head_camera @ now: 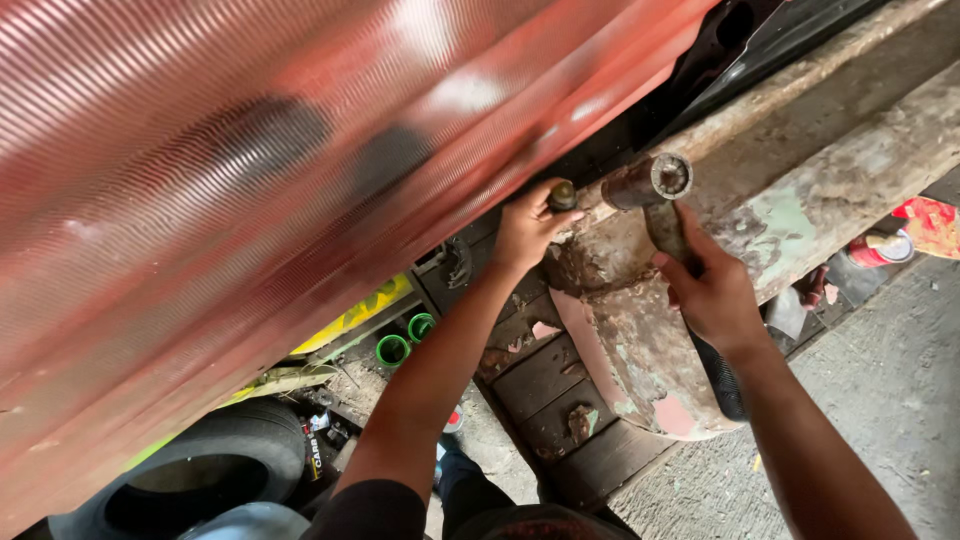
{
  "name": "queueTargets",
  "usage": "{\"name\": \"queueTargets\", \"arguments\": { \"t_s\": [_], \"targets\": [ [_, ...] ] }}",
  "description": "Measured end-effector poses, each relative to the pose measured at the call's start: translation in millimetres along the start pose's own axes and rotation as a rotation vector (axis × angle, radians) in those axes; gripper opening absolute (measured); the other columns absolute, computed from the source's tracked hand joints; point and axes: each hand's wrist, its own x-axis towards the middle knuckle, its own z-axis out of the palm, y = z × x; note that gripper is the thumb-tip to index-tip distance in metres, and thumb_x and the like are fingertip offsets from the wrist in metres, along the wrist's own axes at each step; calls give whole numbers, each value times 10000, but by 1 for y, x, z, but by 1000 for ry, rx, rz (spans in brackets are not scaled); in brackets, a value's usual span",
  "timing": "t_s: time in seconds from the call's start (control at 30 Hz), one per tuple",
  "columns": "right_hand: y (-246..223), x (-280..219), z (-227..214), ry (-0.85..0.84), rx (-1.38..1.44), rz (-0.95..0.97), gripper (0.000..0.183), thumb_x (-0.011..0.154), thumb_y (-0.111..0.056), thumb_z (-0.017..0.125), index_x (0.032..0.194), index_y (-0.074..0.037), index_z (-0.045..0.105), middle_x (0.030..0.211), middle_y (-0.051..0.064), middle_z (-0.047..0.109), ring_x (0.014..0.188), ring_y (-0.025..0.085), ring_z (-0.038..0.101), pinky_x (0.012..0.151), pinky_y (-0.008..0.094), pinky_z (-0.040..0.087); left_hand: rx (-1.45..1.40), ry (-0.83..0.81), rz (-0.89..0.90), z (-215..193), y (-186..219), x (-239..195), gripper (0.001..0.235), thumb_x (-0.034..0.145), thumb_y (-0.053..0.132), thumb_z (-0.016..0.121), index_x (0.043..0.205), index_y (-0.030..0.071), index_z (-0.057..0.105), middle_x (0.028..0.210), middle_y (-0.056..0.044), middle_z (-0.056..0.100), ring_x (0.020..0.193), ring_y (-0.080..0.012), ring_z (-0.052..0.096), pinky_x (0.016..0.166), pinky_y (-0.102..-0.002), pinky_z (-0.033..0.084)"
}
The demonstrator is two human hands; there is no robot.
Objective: The person uses a hammer and a metal punch to repeatedly strike a metal panel resting on a wooden workbench. The person adjusts the punch position and continues hammering along the edge of the panel throughout the clip.
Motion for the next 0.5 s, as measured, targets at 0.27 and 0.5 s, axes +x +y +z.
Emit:
{"name": "queueTargets", "arguments": {
  "t_s": [0.27, 0.5],
  "targets": [
    [17, -11, 13, -6, 158, 58, 733, 949, -118, 686, 1616, -175, 388, 683, 36, 570, 553, 104, 520, 516, 280, 450, -53, 26, -159, 13, 31, -8, 426, 880, 54, 819, 1268, -2, 652, 1139, -79, 748, 1045, -133, 708, 918, -325, 632],
    [21, -13, 8, 16, 152, 97, 714, 958, -106, 677, 1611, -154, 393, 682, 33, 567, 556, 101, 521, 514, 275, 450, -26, 72, -121, 12, 35, -6, 416, 885, 64, 819, 1265, 17, 656, 1141, -68, 733, 1066, -122, 705, 974, -314, 639]
  ]
}}
